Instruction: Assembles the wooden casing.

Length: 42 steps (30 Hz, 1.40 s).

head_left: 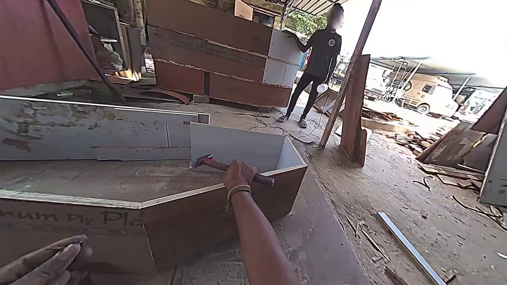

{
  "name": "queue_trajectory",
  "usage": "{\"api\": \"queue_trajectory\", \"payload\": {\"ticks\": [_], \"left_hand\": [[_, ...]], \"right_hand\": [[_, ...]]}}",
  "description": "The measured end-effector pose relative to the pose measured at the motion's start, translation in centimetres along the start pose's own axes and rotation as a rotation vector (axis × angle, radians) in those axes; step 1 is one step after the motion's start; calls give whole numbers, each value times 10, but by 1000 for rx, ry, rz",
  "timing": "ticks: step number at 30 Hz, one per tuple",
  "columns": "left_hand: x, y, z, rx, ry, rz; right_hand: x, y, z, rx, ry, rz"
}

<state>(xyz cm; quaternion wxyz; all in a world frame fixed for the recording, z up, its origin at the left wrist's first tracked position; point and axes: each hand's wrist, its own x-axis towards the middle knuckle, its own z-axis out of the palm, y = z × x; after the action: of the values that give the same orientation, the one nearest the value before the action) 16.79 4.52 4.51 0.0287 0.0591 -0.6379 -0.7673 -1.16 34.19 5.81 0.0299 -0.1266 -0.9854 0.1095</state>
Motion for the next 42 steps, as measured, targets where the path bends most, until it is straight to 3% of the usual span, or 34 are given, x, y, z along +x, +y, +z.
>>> {"api": "queue_trajectory", "payload": {"ticks": [4,6,8,12,17,21,24,32,42], "left_hand": [[40,64,63,-87,203,309],[55,80,85,-237,239,489],[45,83,105,-391,246,536],[12,18,119,-440,298,435],[31,-74,92,-546,501,86],[31,-88,66,-720,775,-54],[37,-85,56,-796,861,-19],[64,-108,51,-901,872,-52],[81,-118,65,-867,853,135]], "right_hand": [[-1,1,-2,0,3,-3],[-1,0,-1,4,4,-3],[0,1,-1,6,4,2],[2,-1,1,-8,-7,9],[4,-2,-8,-38,22,54],[-8,-4,19,-14,89,28],[15,-1,28,-72,159,25],[27,1,31,-142,135,105],[44,-4,33,-197,102,134]]}}
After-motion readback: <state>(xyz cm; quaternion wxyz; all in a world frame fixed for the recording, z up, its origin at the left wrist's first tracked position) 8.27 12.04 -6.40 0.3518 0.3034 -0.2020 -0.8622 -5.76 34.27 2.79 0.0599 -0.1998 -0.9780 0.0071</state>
